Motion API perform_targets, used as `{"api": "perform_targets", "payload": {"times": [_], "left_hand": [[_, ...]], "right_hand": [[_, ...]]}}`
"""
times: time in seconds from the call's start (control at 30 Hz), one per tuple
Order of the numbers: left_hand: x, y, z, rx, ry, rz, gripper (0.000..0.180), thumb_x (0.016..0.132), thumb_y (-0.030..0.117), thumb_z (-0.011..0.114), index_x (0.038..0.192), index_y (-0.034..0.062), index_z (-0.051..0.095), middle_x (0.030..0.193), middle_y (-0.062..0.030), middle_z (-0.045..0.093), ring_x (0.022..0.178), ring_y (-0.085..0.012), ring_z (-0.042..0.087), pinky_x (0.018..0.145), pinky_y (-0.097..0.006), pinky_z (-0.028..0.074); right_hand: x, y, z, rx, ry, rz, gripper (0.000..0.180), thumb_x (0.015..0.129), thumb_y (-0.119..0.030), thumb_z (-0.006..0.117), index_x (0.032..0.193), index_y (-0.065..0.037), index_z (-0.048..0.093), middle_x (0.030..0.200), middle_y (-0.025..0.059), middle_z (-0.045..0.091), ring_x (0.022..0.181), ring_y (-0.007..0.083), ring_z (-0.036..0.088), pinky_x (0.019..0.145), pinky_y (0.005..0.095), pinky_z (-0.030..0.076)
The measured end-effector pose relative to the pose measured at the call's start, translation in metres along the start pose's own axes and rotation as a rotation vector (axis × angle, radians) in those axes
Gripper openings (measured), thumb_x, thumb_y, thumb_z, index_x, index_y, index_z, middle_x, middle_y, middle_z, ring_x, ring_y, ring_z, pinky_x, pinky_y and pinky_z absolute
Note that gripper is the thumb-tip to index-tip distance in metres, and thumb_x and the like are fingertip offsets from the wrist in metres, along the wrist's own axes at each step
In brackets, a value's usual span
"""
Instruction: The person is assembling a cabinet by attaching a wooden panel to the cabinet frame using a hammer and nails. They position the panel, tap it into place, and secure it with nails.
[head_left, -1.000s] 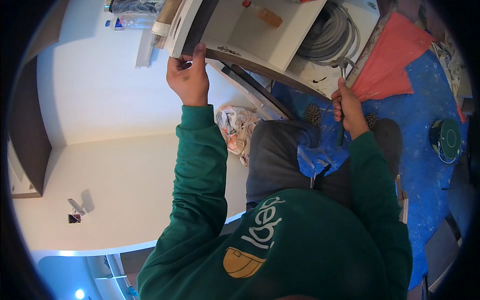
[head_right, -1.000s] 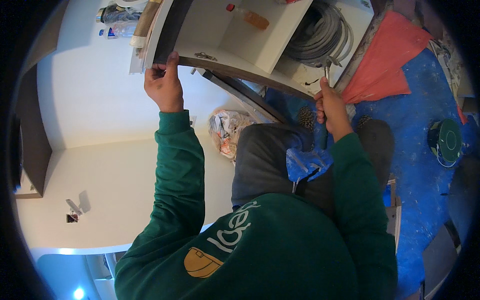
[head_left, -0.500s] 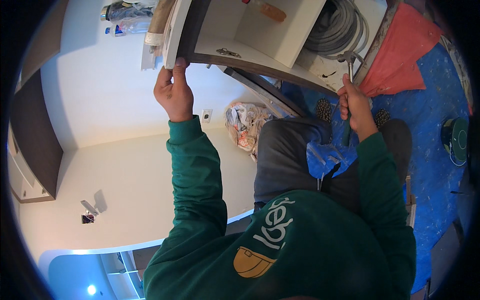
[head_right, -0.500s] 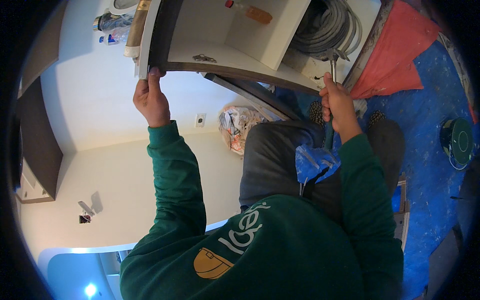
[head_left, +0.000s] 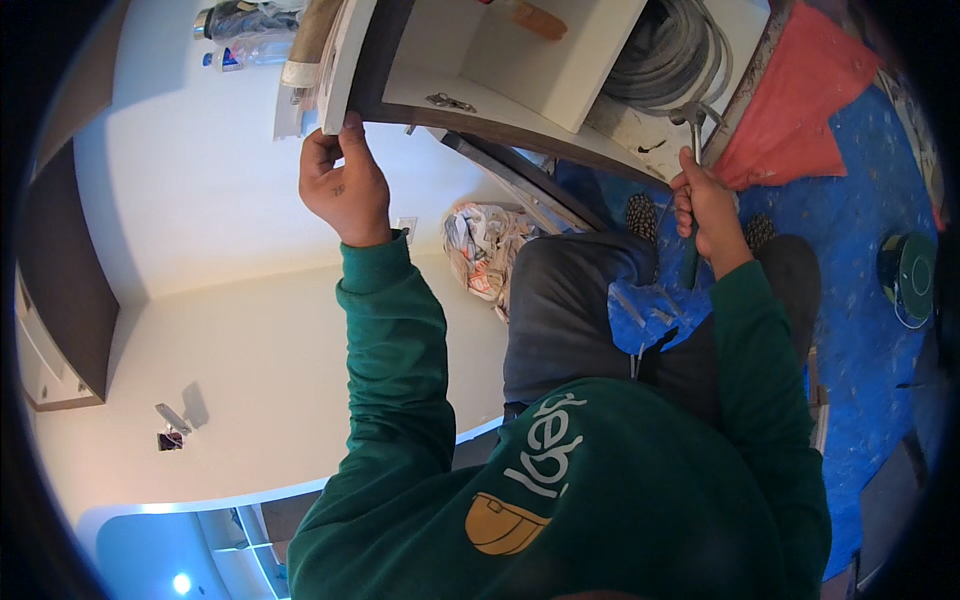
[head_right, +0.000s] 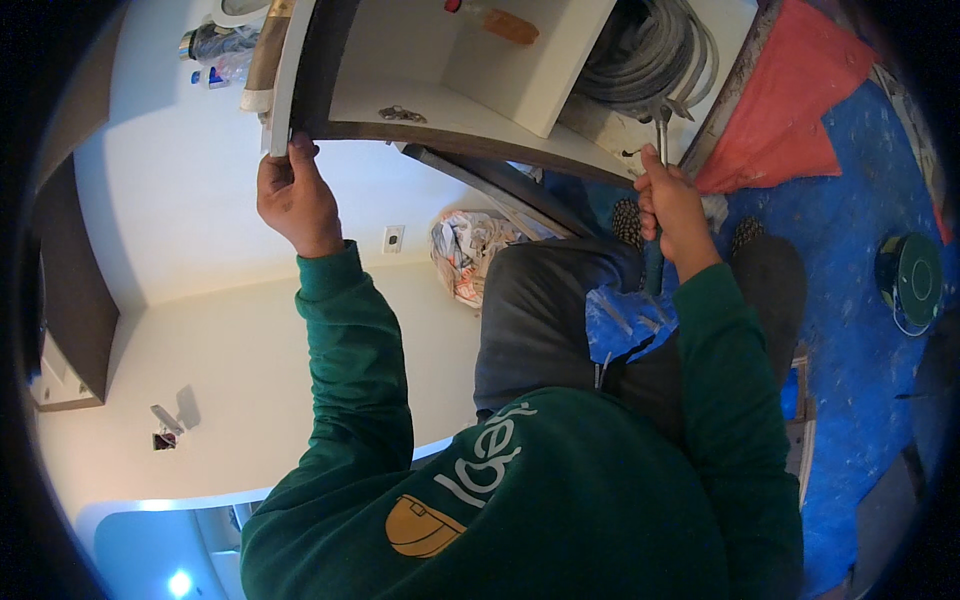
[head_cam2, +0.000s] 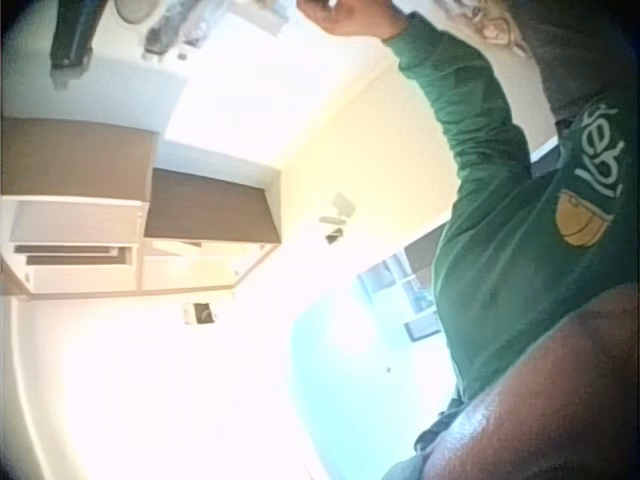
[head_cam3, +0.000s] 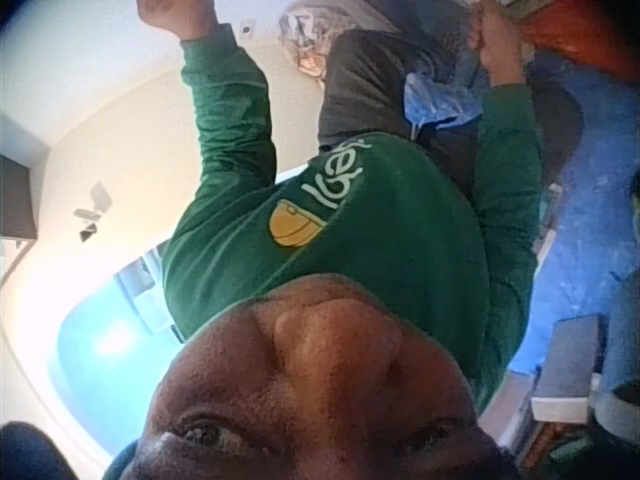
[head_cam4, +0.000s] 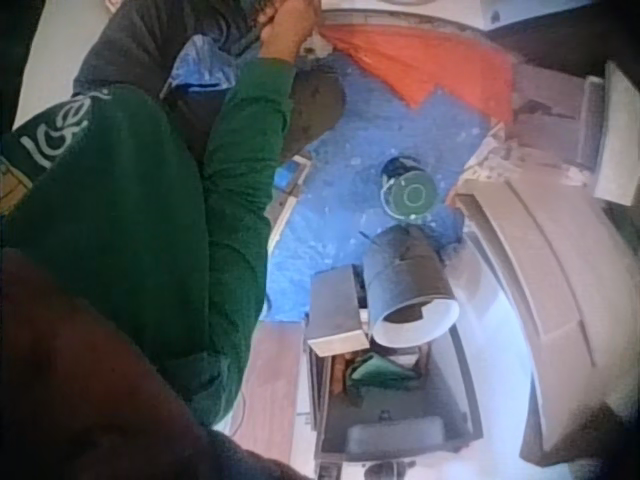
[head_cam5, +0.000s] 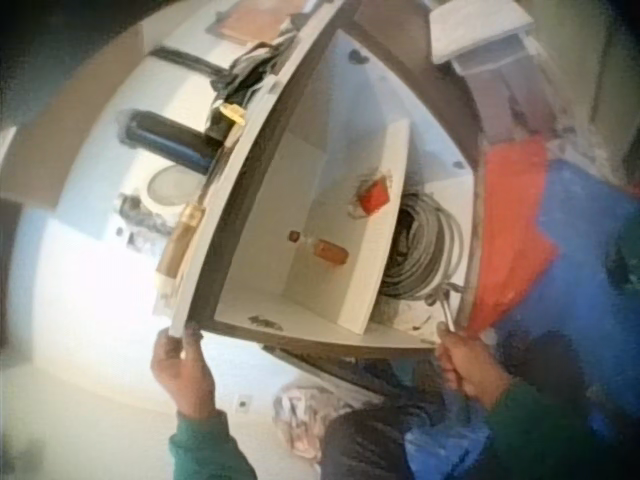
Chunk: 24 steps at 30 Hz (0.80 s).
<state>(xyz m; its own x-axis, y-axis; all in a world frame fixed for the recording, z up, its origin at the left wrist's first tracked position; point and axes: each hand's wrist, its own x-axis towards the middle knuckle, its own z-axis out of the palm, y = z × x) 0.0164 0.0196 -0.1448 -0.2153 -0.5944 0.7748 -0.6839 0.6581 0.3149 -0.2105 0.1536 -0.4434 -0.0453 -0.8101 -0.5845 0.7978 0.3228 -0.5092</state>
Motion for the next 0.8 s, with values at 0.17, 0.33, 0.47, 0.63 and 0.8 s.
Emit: {"api": "perform_targets", "payload": {"times": [0.17,0.33,0.47,0.63,0.8], "left_hand": [[-0.026,0.028,0.012,-0.159,0.045,-0.190,0.029,0.100,0.011,0.065,0.120,-0.0091,0.063,0.110,-0.0169,0.070,0.103,-0.0227,0.068,0.093,-0.035,0.054],[-0.047,0.051,0.016,-0.470,-0.044,-0.322,0.049,0.101,0.008,0.059,0.146,-0.0072,0.045,0.143,-0.0201,0.054,0.132,-0.0278,0.054,0.108,-0.042,0.047],[-0.049,0.063,0.020,-0.639,-0.032,-0.387,0.055,0.097,-0.001,0.058,0.149,-0.0072,0.041,0.150,-0.0227,0.046,0.138,-0.0314,0.047,0.115,-0.043,0.039],[-0.052,0.056,0.022,-0.518,-0.038,-0.345,0.058,0.099,0.003,0.058,0.152,-0.0049,0.037,0.153,-0.0174,0.046,0.138,-0.0296,0.047,0.113,-0.042,0.040],[-0.056,0.040,0.030,-0.382,0.004,-0.251,0.056,0.098,0.005,0.063,0.148,-0.0060,0.040,0.144,-0.0181,0.051,0.127,-0.0258,0.054,0.108,-0.038,0.044]], "right_hand": [[0.008,0.004,-0.002,-0.028,-0.008,-0.006,0.056,0.097,-0.058,0.063,0.089,-0.005,0.052,0.059,-0.0008,0.040,0.043,0.0124,0.038,0.039,0.0311,0.032],[0.008,0.004,-0.001,-0.016,0.016,0.017,0.054,0.097,-0.058,0.064,0.088,-0.006,0.053,0.059,-0.0011,0.040,0.043,0.0127,0.038,0.041,0.0314,0.032],[0.008,0.004,-0.003,-0.023,0.011,0.026,0.053,0.097,-0.058,0.064,0.088,-0.006,0.053,0.060,-0.0011,0.040,0.044,0.0123,0.038,0.042,0.0314,0.032],[0.008,0.004,-0.001,-0.035,0.029,0.019,0.053,0.097,-0.058,0.064,0.087,-0.007,0.053,0.060,-0.0011,0.040,0.045,0.0123,0.038,0.042,0.0316,0.032],[0.008,0.004,-0.001,-0.005,0.040,0.033,0.052,0.097,-0.057,0.064,0.087,-0.007,0.053,0.060,-0.0010,0.040,0.045,0.0124,0.038,0.042,0.0315,0.032]]}}
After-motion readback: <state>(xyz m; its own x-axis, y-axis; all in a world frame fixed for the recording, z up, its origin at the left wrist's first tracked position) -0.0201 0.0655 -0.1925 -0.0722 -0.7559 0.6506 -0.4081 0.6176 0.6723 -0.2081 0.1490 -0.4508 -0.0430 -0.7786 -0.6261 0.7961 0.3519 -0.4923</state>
